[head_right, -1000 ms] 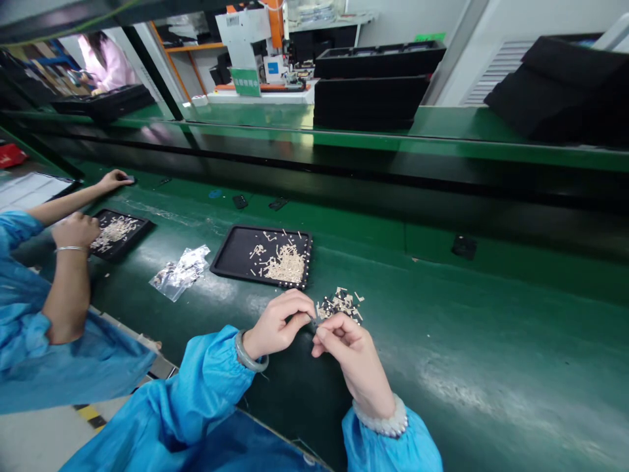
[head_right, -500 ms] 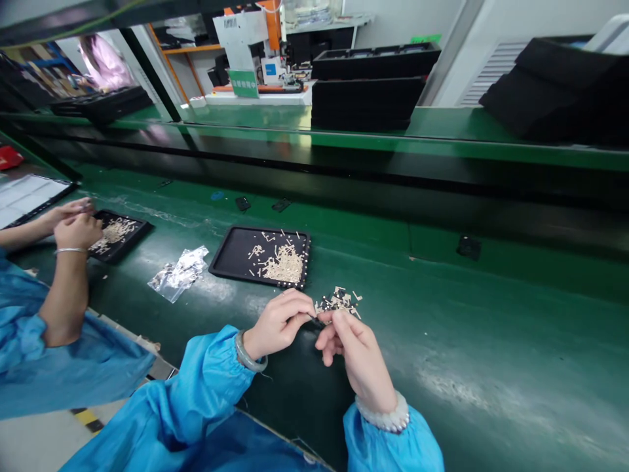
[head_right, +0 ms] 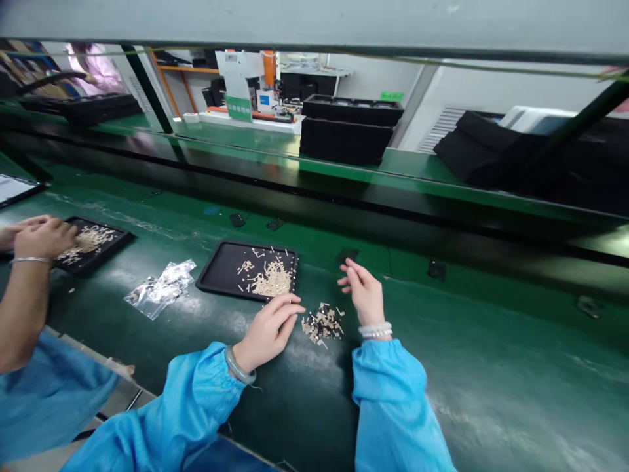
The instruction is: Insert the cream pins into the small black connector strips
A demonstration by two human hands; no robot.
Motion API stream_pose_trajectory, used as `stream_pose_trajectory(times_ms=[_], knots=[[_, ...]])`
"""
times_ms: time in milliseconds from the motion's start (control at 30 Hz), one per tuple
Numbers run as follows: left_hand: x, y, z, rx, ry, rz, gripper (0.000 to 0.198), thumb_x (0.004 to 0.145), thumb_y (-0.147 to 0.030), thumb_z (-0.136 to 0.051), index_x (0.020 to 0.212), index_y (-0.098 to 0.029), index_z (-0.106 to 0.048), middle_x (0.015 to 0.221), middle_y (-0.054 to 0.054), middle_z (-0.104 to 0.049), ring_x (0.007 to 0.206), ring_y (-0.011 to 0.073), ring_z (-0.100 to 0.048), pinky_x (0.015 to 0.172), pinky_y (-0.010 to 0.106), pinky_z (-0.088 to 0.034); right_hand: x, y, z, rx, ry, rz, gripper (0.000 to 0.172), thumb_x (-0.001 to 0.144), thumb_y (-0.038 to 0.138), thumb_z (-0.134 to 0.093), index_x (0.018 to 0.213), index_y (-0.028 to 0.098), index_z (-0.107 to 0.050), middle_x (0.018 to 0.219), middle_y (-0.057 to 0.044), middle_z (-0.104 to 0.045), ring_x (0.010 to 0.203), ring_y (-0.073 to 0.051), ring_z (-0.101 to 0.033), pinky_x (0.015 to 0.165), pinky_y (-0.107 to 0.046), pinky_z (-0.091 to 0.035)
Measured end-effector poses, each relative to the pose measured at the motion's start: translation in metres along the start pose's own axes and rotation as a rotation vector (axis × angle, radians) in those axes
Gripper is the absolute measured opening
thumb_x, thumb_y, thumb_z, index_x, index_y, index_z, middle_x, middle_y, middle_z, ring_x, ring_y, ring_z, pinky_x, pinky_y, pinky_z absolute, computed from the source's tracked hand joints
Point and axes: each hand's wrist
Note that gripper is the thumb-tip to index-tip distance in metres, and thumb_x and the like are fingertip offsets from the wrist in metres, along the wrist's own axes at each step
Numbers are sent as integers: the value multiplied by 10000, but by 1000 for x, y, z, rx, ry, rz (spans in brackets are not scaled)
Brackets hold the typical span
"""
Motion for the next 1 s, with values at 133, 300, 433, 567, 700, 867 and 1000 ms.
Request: stream_pose_trajectory(times_ms=[133, 300, 433, 567, 700, 867, 1000], knots=[[0, 6, -2, 71, 20, 27, 247, 870, -141, -400, 1034, -199, -576, 1126, 74, -544, 1075, 173, -515, 946, 344, -441, 7, -15, -14, -58, 6, 48, 516, 768, 516, -535, 1090, 119, -608, 889, -112, -664, 575, -141, -593, 450, -244, -450], [0, 8, -3, 94, 37, 30, 239, 877, -156, -402, 1034, -198, -577, 1111, 70, -550, 1074, 175, -510, 951, 345, -432, -29, -19, 7, -164, -55, 87, 396, 813, 470, -525, 1016, 147, -634, 703, -39, -633, 574, -135, -559, 490, -238, -438], [0, 8, -4, 99, 77, 59, 236, 889, -163, -391, 1040, -181, -570, 1087, 70, -556, 1039, 170, -516, 931, 330, -431, -58, -29, 35, -297, -114, 56, 386, 811, 469, -517, 995, 147, -625, 674, -40, -618, 571, -163, -551, 526, -283, -438], [-1, 6, -10, 158, 206, 32, 222, 900, -173, -383, 994, -168, -584, 969, 52, -607, 936, 172, -532, 878, 335, -432, -77, -40, 46, -445, 5, 71, 251, 746, 438, -597, 788, 199, -661, 750, -53, -654, 657, -208, -574, 651, -349, -439], [-5, 0, -21, 225, 307, -12, 234, 912, -205, -373, 949, -165, -600, 920, 51, -614, 879, 180, -525, 837, 336, -425, -79, -41, 40, -523, 80, 114, 213, 778, 396, -571, 852, 211, -648, 798, -53, -645, 705, -218, -560, 686, -362, -428], [-10, -7, -30, 263, 382, -54, 228, 908, -226, -391, 1039, -185, -574, 993, 44, -587, 896, 180, -500, 809, 322, -420, -75, -38, 28, -550, 129, 169, 235, 794, 407, -546, 891, 210, -631, 884, -64, -627, 780, -228, -540, 739, -372, -417], [-13, -9, -33, 316, 442, -101, 233, 902, -274, -416, 1075, -216, -560, 1071, 40, -556, 928, 192, -476, 788, 328, -412, -74, -39, 25, -530, 131, 177, 247, 813, 424, -512, 760, 211, -623, 815, -57, -619, 784, -227, -555, 739, -361, -418]])
Point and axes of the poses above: each hand's wrist, its own x-axis towards the middle knuckle, its own z-axis out of the back of the hand, y = z × x
